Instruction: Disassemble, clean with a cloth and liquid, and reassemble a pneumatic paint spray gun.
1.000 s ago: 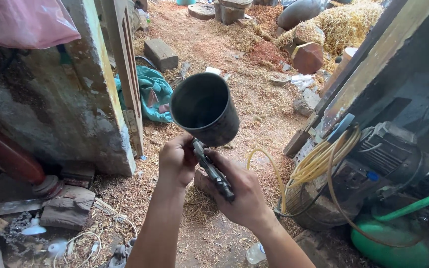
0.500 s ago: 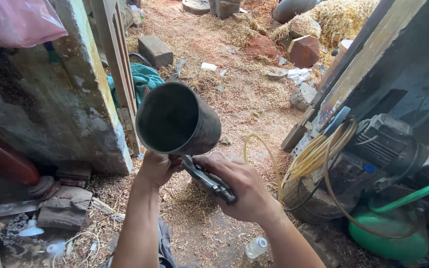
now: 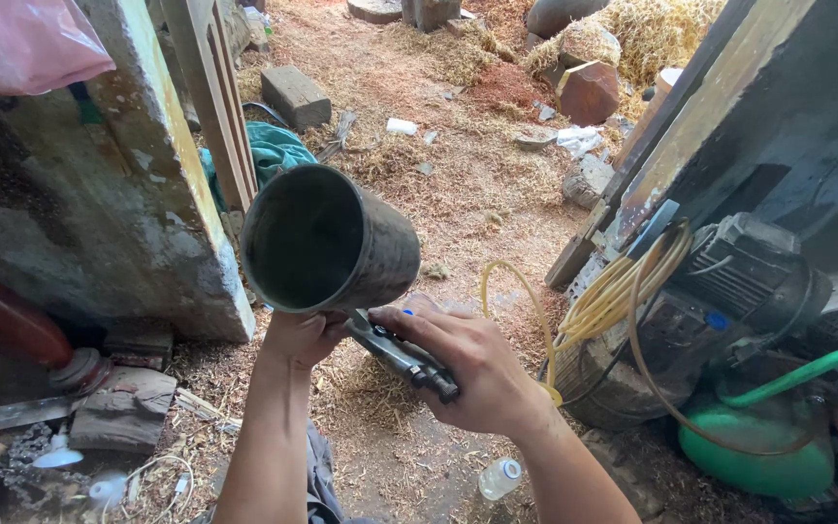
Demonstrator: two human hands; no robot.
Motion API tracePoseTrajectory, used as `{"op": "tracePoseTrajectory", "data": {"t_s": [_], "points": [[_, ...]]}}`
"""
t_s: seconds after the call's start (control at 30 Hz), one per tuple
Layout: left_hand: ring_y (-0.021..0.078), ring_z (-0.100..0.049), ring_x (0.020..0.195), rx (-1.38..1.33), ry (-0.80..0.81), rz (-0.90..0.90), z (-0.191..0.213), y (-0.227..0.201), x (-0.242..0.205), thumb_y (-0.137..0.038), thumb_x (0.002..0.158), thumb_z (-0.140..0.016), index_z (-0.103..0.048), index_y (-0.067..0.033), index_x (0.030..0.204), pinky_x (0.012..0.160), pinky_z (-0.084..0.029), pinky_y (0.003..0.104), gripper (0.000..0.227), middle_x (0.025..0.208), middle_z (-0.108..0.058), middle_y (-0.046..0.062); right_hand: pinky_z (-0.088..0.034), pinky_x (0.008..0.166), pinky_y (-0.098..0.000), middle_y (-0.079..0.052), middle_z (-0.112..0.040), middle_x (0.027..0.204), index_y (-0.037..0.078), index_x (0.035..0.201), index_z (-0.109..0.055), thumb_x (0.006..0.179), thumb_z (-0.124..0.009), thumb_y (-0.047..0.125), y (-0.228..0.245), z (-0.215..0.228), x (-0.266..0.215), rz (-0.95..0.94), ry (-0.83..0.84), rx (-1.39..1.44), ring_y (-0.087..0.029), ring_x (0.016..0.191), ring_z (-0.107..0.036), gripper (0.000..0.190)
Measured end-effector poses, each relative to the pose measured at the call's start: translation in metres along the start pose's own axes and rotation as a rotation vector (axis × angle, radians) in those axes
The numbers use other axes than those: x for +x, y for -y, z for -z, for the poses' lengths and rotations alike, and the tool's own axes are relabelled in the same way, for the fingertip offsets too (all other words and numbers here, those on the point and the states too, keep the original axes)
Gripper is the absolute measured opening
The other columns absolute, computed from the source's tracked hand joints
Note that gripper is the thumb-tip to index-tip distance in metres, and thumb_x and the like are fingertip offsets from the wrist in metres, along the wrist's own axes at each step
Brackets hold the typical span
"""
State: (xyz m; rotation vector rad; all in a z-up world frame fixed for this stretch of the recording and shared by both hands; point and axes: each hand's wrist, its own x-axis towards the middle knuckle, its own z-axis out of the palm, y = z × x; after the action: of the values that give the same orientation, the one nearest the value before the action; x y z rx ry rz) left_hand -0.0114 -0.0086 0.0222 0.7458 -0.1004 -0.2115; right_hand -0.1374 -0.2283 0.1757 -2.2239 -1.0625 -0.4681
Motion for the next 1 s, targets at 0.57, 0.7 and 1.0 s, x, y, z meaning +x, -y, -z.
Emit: {"op": "tracePoseTrajectory", "data": {"t_s": [0.57, 0.7, 1.0], "points": [[0.0225, -0.068, 0.106, 1.206, 0.055, -0.777, 0.068, 0.034, 0.032, 0.003, 0.088, -0.072, -0.068, -0.0024, 0.115, 0.088, -0.058, 0.037, 0.028, 0.113, -0.071, 0.010, -0.051, 0.077, -0.0436, -0.009, -0.064, 0.095, 0.012, 0.151, -0.050, 0.062, -0.080, 0.009, -0.007, -0.017, -0.008, -0.033, 0.065, -0.099, -0.029, 0.087, -0.066, 0.094], [0.0245, -0.068, 0.105, 1.241, 0.153, -0.733, 0.044, 0.017, 0.019, 0.001, 0.081, -0.076, -0.071, -0.0029, 0.111, 0.089, -0.056, 0.037, 0.031, 0.110, -0.073, 0.012, -0.051, 0.077, -0.0445, -0.009, -0.064, 0.098, 0.011, 0.150, -0.051, 0.063, -0.080, 0.010, -0.002, -0.016, -0.007, 0.022, 0.027, -0.116, -0.030, 0.088, -0.066, 0.092], [0.0147, -0.069, 0.093, 0.953, 0.096, -0.457, 0.061, 0.026, 0.017, -0.002, 0.091, -0.069, -0.069, -0.0057, 0.112, 0.072, -0.060, 0.033, 0.021, 0.104, -0.071, 0.007, -0.053, 0.077, -0.0425, -0.005, -0.067, 0.089, 0.014, 0.142, -0.059, 0.071, -0.079, 0.012, 0.009, -0.011, -0.004, 0.039, -0.061, -0.078, -0.027, 0.083, -0.069, 0.073]]}}
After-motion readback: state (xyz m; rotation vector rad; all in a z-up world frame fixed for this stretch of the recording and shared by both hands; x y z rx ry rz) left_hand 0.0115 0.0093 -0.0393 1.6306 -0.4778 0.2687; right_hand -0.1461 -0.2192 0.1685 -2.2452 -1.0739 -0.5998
